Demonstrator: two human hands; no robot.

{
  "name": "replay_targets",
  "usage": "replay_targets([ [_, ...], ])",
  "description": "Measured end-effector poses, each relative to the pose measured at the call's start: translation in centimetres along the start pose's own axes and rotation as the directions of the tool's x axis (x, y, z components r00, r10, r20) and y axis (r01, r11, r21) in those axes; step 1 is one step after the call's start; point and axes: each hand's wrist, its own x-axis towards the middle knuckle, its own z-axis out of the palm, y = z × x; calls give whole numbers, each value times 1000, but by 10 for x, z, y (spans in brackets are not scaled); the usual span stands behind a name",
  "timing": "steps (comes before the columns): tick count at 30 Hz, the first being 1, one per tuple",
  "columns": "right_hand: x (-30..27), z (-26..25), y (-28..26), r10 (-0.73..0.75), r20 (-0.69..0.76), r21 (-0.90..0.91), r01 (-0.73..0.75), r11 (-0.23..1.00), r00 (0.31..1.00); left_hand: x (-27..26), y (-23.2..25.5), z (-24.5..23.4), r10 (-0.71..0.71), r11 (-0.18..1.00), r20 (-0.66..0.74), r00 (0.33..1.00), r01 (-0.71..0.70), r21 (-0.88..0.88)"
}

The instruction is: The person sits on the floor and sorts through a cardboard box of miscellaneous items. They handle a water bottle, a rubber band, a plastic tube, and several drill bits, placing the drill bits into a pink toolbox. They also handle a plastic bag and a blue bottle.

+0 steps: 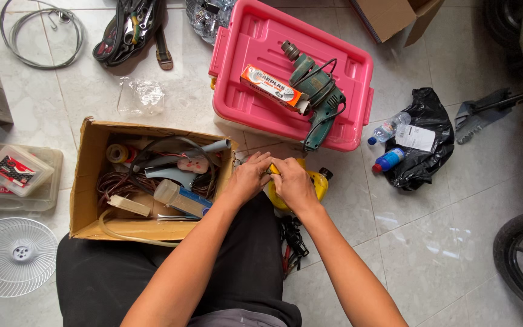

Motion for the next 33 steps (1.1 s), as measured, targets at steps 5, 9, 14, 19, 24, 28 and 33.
replay_targets([
  [5, 3, -1, 1, -36, 3, -17, 36, 999, 999, -1, 1, -1, 24, 1000, -33, 999, -24, -10],
  [9, 6, -2, 2, -46, 33, -74, 49, 996, 998, 0, 0, -2, 27, 1000, -33, 999, -28, -12],
  [14, 9, -5, 4, -28, 106, -139, 43, 989, 994, -1, -1, 0, 35, 999, -15, 999, -35, -3],
  [19, 8, -14, 1, -71, 104, -94, 81, 992, 992, -1, -2, 0, 30, 1000, -11, 999, -30, -7],
  [24, 12, -13, 2, -87, 107, -56, 93, 994, 990, -1, -5, 3, 29, 999, -23, 999, -29, -20],
  [28, 14, -8, 4, -33, 150, -143, 55, 988, 988, -2, -8, 7, 45, 999, -47, 998, -46, -25],
  [33, 19, -3, -4, 78, 150, -243, -40, 969, 986, -1, -8, 12, 1, 1000, -45, 999, -1, -7],
])
